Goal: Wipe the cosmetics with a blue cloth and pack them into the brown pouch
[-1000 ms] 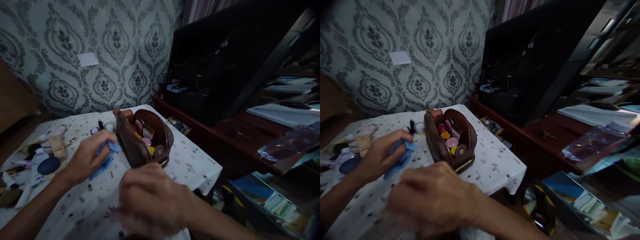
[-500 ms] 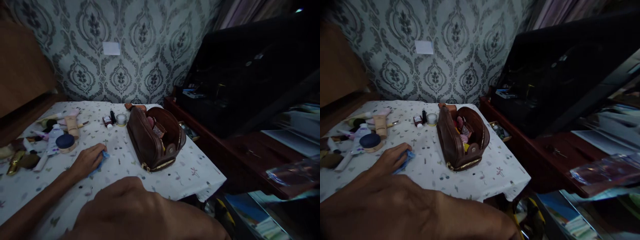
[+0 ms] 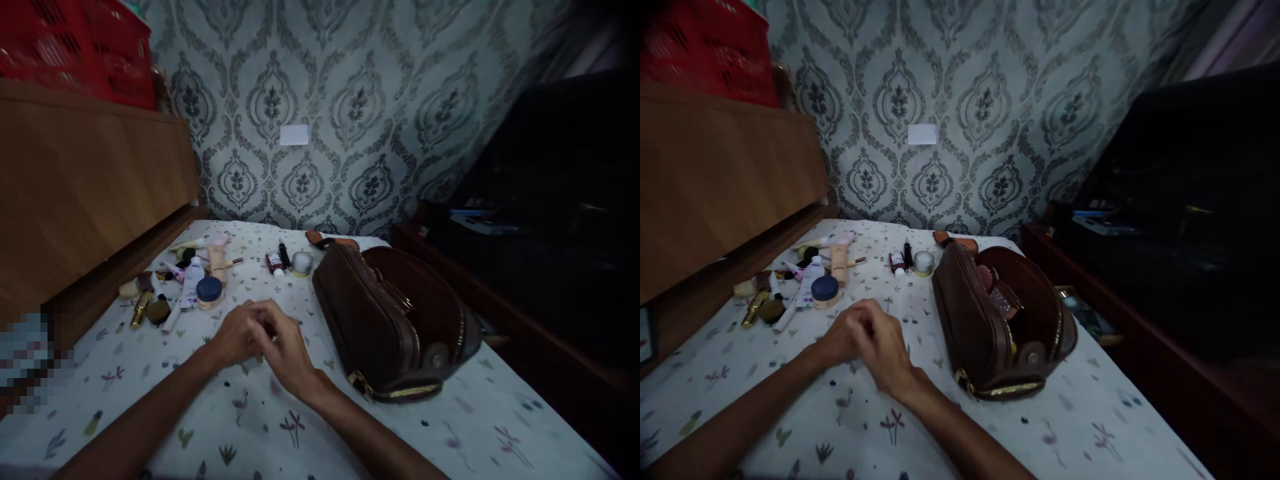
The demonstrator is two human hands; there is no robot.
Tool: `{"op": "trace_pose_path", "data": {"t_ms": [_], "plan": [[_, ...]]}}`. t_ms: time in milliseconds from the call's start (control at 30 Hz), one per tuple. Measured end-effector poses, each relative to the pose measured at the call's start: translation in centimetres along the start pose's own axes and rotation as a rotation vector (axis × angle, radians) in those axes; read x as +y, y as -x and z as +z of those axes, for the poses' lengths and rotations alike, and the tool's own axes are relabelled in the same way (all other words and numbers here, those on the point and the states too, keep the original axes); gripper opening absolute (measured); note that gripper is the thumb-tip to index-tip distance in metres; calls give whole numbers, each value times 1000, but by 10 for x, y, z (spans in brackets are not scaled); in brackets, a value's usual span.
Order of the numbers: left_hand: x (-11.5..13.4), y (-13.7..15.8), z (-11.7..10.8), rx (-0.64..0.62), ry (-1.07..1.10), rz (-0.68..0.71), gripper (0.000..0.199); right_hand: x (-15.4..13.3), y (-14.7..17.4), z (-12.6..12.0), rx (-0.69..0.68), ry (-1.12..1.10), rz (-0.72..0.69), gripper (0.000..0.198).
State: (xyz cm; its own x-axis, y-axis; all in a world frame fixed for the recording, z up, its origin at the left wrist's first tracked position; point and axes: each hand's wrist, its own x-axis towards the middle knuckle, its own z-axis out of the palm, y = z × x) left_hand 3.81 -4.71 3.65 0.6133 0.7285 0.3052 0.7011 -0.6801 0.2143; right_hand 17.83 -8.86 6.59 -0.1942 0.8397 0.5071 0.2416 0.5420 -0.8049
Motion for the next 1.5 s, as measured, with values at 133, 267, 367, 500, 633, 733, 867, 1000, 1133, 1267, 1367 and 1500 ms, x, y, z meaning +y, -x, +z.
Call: {"op": "trace_pose_path", "data": {"t_ms": [133,267,367,500,633,733,867,1000,1133,1267,1367,1500], "plan": [[-5,2,3,-21,-61,3,19,59,-12,14,136,-363,360,27],[-12,-5,12,-25,-67,-84,23,94,-13,14,273,-351,405,28],[-23,-19,23,-31,-60,-172,19,103,-9,15,274,-298,365,22],[-42,-47,31,6,-19,-196,22,101,-7,19,203,-209,321,13],[-65,-89,34,153,44,-209,28,94,-8,18,162,-62,326,16],[-78,-124,36,228,3,-282,39,88,-8,15,136,28,331,17],[-93,-165,42,165,-23,-379,58,82,-8,12,120,64,349,20],[-105,-188,49,-16,81,-407,67,82,-8,11,119,78,337,21],[-113,-192,50,-63,135,-395,61,85,-9,12,123,78,336,20],[-115,-188,48,-27,195,-437,61,92,-10,13,182,69,329,20],[-112,-181,47,56,252,-485,61,101,-11,13,250,87,342,24],[-98,-158,44,206,433,-550,59,112,-11,15,308,51,378,34]]}}
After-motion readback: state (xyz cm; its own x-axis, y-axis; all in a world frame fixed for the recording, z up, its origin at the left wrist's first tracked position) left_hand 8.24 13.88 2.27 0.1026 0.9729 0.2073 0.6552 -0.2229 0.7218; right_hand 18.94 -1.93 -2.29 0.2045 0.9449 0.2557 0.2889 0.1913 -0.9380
